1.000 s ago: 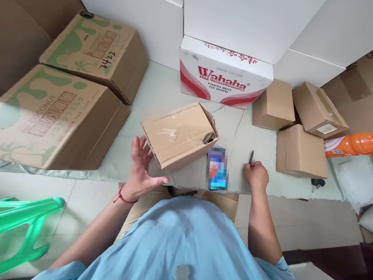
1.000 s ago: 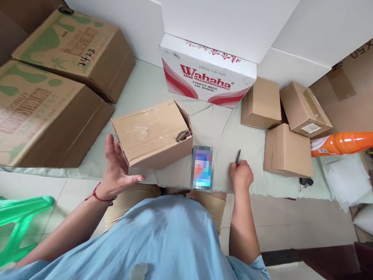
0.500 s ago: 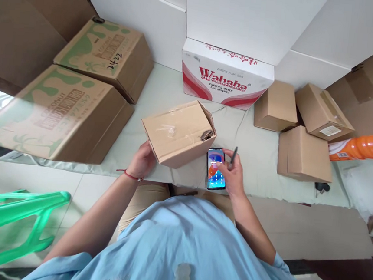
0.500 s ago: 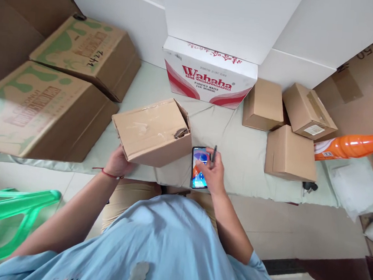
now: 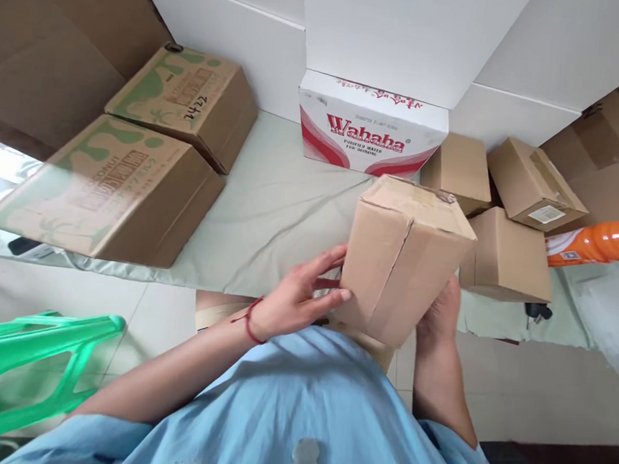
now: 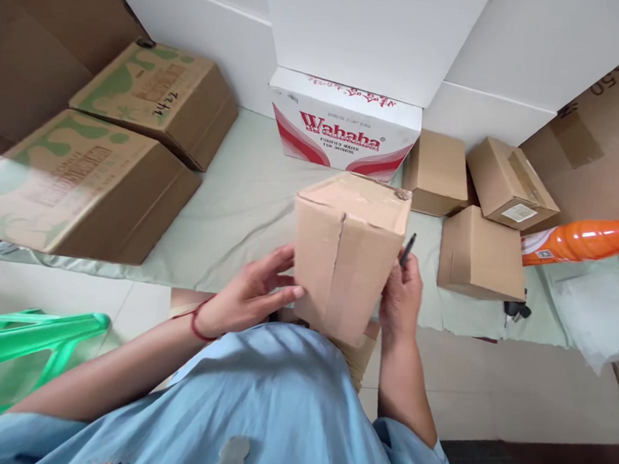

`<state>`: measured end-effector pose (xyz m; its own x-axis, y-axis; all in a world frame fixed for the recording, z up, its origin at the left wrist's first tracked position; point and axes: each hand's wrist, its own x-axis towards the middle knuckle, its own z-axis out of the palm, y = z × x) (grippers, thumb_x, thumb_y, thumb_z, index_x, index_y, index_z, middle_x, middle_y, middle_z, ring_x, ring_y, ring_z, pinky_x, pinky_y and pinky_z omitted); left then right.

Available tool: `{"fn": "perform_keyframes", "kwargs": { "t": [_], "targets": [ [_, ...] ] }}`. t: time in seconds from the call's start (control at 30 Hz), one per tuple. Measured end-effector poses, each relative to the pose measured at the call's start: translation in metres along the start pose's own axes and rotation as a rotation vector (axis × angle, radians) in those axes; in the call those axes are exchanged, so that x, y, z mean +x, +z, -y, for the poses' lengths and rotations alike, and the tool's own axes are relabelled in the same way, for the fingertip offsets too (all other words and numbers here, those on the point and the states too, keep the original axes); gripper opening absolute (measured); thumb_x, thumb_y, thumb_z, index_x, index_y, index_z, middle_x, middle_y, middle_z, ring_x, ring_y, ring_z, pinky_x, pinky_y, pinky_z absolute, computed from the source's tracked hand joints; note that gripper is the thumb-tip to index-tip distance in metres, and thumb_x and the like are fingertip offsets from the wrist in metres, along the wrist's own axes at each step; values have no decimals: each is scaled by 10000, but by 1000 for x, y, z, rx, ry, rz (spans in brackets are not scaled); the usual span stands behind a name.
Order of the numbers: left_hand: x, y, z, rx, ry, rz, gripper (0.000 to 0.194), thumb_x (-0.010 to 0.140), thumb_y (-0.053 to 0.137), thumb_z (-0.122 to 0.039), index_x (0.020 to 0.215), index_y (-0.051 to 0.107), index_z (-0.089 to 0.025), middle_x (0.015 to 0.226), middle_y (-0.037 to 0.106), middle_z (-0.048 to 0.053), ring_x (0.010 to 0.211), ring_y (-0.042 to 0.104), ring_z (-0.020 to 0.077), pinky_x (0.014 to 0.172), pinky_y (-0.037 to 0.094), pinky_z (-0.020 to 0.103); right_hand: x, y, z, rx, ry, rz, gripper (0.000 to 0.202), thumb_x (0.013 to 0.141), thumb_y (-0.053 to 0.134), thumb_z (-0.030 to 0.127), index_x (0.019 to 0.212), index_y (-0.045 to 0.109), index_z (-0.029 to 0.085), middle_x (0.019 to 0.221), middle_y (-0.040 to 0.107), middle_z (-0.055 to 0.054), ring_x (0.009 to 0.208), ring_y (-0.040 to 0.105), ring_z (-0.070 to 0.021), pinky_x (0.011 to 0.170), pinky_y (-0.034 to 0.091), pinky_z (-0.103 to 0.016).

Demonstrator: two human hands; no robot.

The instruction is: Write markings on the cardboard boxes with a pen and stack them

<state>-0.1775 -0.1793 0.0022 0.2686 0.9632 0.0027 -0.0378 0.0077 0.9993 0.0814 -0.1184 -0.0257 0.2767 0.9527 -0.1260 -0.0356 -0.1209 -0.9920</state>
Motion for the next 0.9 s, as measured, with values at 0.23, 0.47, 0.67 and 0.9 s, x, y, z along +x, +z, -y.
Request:
{"fn": "perform_keyframes", "kwargs": {
  "t": [0.23,0.47,0.67,0.9],
  "targets": [
    [115,90,67,80,-98,-15,454,980,666,-237,1418,653,-118,1015,809,121,934,781,244,900,649,398,23,-109,9,-556,-237,-429,649,788,811,669,1199,695,180,1121,768,-136,1026,728,-289,937,557,-449],
    [167,93,72,300,-11,-144,585,730,855,-147,1290,688,-131,1285,692,181,1217,678,330,1146,519,499,62,-111,7,-921,-390,-457,681,816,711,697,1207,660,142,1232,693,-225,1134,657,-348,1018,521,-524],
    [73,14,50,428,51,-195,183,939,677,-375,864,750,-226,835,704,40,778,661,206,802,547,344,19,-83,-8,-834,-546,-378,382,944,660,580,1046,626,213,996,691,-78,668,518,-162,748,495,-350],
    [-77,-95,65,737,-338,-969,302,877,675,-525,787,734,-243,585,640,-27,593,574,193,602,405,291,15,-65,-22,-783,-462,-268,361,944,647,580,893,638,223,750,626,1,616,508,-155,682,465,-308]
  ]
}}
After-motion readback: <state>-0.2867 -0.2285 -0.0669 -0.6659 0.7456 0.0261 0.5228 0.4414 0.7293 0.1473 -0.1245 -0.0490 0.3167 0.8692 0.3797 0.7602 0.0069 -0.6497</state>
